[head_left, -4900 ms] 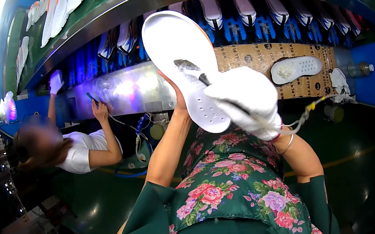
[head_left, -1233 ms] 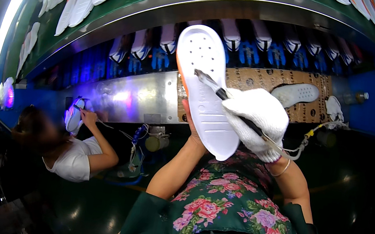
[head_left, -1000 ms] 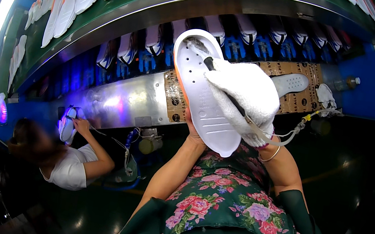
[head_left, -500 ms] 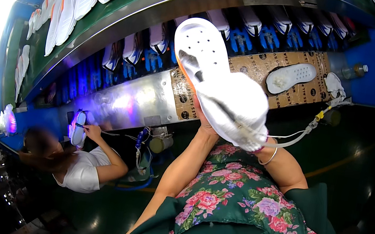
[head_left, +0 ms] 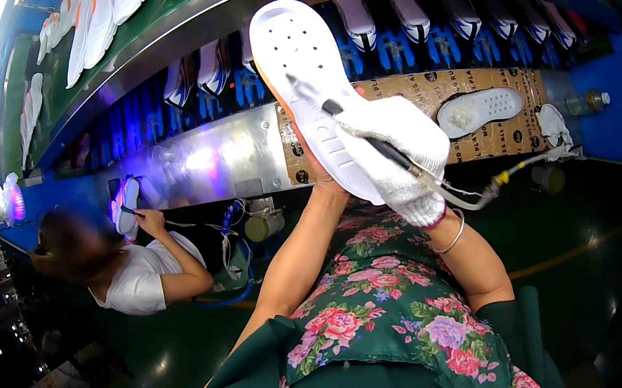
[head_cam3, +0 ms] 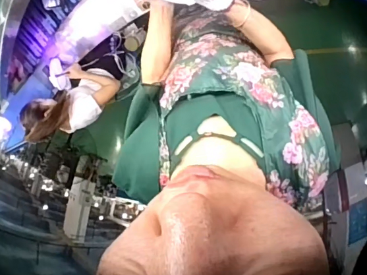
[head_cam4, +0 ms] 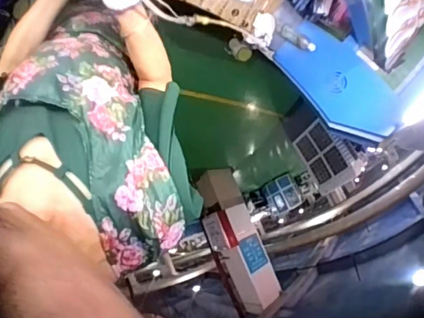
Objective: The person applies a dark adhesive substance to the inner surface of shoe outsoles using a brush, picking them up from a pile and placing them onto a moving conveyor belt.
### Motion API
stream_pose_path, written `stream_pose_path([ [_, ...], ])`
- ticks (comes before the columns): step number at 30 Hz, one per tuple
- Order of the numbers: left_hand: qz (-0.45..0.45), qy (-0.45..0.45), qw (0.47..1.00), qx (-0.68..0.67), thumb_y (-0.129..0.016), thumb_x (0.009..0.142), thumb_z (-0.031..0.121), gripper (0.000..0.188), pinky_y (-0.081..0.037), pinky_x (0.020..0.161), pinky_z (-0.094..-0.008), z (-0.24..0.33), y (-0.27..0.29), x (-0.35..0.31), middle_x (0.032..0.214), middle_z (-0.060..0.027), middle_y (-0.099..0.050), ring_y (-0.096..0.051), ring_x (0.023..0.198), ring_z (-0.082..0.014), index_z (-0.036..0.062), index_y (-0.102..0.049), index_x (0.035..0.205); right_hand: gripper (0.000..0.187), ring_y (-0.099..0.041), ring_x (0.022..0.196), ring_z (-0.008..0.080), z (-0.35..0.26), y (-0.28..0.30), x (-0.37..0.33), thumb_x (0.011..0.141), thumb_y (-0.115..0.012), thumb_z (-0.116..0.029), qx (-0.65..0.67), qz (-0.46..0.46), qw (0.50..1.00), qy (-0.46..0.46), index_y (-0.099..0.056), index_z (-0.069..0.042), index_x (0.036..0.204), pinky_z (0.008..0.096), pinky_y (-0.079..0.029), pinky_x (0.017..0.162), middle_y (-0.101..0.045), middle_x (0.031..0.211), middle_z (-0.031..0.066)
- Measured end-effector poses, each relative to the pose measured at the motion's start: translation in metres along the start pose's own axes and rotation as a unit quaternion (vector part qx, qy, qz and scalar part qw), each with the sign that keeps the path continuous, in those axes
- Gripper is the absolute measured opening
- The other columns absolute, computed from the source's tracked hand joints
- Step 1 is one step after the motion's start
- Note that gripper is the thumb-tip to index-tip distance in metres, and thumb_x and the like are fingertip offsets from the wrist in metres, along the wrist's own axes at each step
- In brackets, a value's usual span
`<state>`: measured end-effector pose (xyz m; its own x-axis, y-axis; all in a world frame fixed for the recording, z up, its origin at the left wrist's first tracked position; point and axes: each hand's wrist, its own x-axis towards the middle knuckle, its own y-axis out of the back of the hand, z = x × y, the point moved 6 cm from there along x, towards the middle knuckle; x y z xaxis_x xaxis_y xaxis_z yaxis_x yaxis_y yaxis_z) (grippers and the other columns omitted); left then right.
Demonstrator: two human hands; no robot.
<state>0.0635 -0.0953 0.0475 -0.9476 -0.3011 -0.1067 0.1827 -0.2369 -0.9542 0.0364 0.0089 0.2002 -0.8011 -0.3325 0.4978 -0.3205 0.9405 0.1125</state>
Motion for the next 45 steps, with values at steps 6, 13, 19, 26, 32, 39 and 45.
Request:
stream_pose_path([
  [6, -0.041, 0.065, 0.995, -0.056, -0.044, 0.087, 0.08, 0.088, -0.055, 0.09, -0.0617, 0.0, -0.017, 0.003, 0.136, -0.0121, -0.058, -0.061, 0.111, -0.0466, 0.0198, -0.037, 0.15, 0.039, -0.067, 0.109, 0.0261, 0.004, -0.005, -0.013, 0.087, -0.072, -0.023, -0.025, -0.125, 0.991, 0.048, -0.069, -0.013, 0.124, 0.0393, -0.051, 0.098, -0.068, 0.123, 0.0111],
  [13, -0.16, 0.104, 0.974, -0.123, -0.053, 0.081, 0.081, 0.094, -0.049, 0.095, -0.0687, 0.002, -0.035, 0.004, 0.137, -0.0214, -0.055, -0.058, 0.116, -0.0486, 0.0181, -0.04, 0.149, 0.025, -0.069, 0.108, 0.0282, -0.004, -0.009, -0.023, 0.086, -0.073, -0.012, -0.078, -0.133, 0.985, 0.078, -0.075, -0.011, 0.111, 0.0386, -0.055, 0.09, -0.073, 0.113, 0.0109],
  [19, -0.067, 0.05, 0.992, -0.092, -0.059, 0.075, 0.084, 0.105, -0.053, 0.088, -0.0647, 0.013, -0.04, 0.008, 0.124, -0.0247, -0.061, -0.06, 0.111, -0.0471, 0.005, -0.045, 0.143, 0.026, -0.072, 0.096, 0.025, 0.02, 0.003, -0.022, 0.081, -0.075, -0.006, 0.182, -0.092, 0.966, -0.16, -0.075, -0.008, 0.108, 0.0376, -0.056, 0.087, -0.073, 0.105, 0.0119],
  [26, -0.226, 0.105, 0.962, -0.114, -0.064, 0.074, 0.082, 0.098, -0.049, 0.092, -0.0677, 0.021, -0.036, 0.005, 0.131, -0.026, -0.052, -0.05, 0.118, -0.0513, 0.0184, -0.043, 0.146, 0.02, -0.072, 0.089, 0.0254, -0.02, -0.001, -0.017, 0.078, -0.079, -0.009, 0.012, -0.206, 0.975, 0.08, -0.078, -0.012, 0.097, 0.0363, -0.056, 0.08, -0.074, 0.094, 0.0093],
  [32, -0.15, 0.114, 0.973, -0.13, -0.061, 0.065, 0.091, 0.113, -0.05, 0.087, -0.068, 0.025, -0.03, 0.002, 0.125, -0.0298, -0.057, -0.057, 0.109, -0.0559, 0.0131, -0.044, 0.146, 0.034, -0.07, 0.099, 0.0255, -0.013, -0.003, -0.038, 0.078, -0.079, -0.013, -0.069, -0.242, 0.952, 0.171, -0.075, -0.02, 0.111, 0.0377, -0.055, 0.087, -0.072, 0.113, 0.0061],
  [39, -0.184, 0.174, 0.956, -0.146, -0.062, 0.064, 0.091, 0.116, -0.051, 0.085, -0.0642, 0.024, -0.039, -0.002, 0.129, -0.0328, -0.054, -0.054, 0.11, -0.055, 0.0144, -0.042, 0.149, 0.023, -0.071, 0.084, 0.0254, 0.0, 0.005, -0.032, 0.079, -0.079, -0.012, -0.043, -0.229, 0.967, 0.103, -0.077, -0.015, 0.102, 0.0371, -0.057, 0.076, -0.074, 0.095, 0.006],
  [45, -0.23, 0.236, 0.934, -0.139, -0.075, 0.06, 0.082, 0.121, -0.048, 0.093, -0.0586, 0.033, -0.039, -0.008, 0.127, -0.0315, -0.052, -0.049, 0.117, -0.0493, 0.0102, -0.04, 0.15, 0.02, -0.072, 0.082, 0.0231, -0.008, 0.004, -0.027, 0.079, -0.08, -0.01, 0.056, -0.239, 0.966, 0.081, -0.079, -0.016, 0.098, 0.0365, -0.057, 0.074, -0.075, 0.087, 0.003],
])
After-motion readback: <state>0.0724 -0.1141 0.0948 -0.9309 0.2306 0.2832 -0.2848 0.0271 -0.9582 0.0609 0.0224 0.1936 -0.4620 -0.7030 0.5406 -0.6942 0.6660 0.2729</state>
